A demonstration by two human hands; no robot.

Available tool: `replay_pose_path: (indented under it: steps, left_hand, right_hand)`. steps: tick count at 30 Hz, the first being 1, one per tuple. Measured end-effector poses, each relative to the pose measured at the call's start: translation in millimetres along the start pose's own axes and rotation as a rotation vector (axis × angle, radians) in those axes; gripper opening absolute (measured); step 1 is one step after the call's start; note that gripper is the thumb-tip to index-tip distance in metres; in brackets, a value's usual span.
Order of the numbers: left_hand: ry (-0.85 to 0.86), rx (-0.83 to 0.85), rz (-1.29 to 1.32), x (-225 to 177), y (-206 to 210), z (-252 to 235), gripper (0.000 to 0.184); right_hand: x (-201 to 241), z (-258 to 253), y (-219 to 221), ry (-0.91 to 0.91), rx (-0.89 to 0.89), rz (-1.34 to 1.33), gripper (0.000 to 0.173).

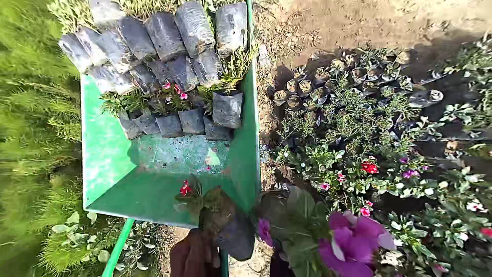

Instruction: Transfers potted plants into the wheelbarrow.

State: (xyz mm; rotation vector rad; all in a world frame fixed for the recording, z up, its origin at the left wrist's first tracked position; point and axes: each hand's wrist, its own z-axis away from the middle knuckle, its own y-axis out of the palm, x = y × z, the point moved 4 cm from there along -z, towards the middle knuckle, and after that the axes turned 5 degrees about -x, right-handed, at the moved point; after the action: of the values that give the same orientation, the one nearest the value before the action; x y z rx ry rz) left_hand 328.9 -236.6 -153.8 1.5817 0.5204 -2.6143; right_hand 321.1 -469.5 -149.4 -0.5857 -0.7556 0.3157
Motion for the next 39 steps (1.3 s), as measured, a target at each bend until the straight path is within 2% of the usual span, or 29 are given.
replay_pose_path:
  steps: [1,2,3,6,10,12,14,17,19,20,22,25,28,31,34,36,37,39]
  left_hand:
    - [0.082,-0.051,-0.01,-11,-11,-29,0.036]
    - [0.169,-0.098,-0.008,-19,-19,-59,0.037]
    - [0.246,-0.142,-0.004,-25,-24,-91,0.038]
    - [0.296,-0.305,-0.056,-37,-34,-169,0.042]
    - [0.175,-0.392,-0.222,-56,-36,-244,0.047]
    - [0.05,-0.343,-0.309,-62,-27,-281,0.048]
    - [-0.058,-0.222,-0.389,-59,-17,-313,0.052]
    - [-0.098,-0.137,-0.365,-57,-9,-348,0.052]
    - [-0.074,-0.091,-0.304,-50,-12,-355,0.05]
    - [-0.041,-0.065,-0.239,-45,-17,-355,0.049]
    - [0.028,-0.007,-0.122,-35,-28,-348,0.041]
    - [0.145,0.067,-0.156,-27,-36,-324,0.032]
    - [0.414,0.072,-0.424,-16,-23,-294,0.06]
    - [0.612,0.131,-0.65,-11,8,-282,0.095]
    - [0.633,0.132,-0.933,-31,25,-276,0.114]
    - [0.617,0.14,-1.114,-33,36,-270,0.129]
    - [0.646,0.117,-1.172,-31,40,-271,0.131]
    - [0.765,0.056,-1.166,-29,40,-281,0.111]
  right_hand:
    - [32,-22,20,-0.301,-0.059,-0.035,0.028]
    - [62,-48,45,-0.467,-0.07,-0.111,0.036]
    - [93,-73,67,-0.517,-0.027,-0.168,0.04]
    - [167,-127,113,-0.366,0.157,-0.282,0.048]
    - [222,-173,156,-0.128,0.198,-0.472,0.047]
    - [238,-182,167,-0.008,0.204,-0.595,0.044]
    - [245,-187,178,0.169,0.201,-0.754,0.036]
    - [256,-192,193,0.279,0.186,-0.948,0.036]
    - [255,-190,199,0.194,0.181,-0.9,0.04]
    - [252,-187,200,0.083,0.182,-0.815,0.036]
    - [237,-178,200,-0.264,0.127,-0.545,0.018]
    - [216,-167,206,-0.686,-0.009,-0.166,0.052]
    - [204,-165,205,-0.91,-0.112,0.007,0.064]
    - [185,-172,172,-0.951,-0.091,-0.022,0.067]
    - [148,-161,132,-0.962,-0.135,-0.103,0.059]
    - [109,-141,112,-0.882,-0.157,-0.101,0.055]
    - [91,-132,105,-0.837,-0.163,-0.096,0.054]
    - [55,-112,97,-0.766,-0.164,-0.109,0.049]
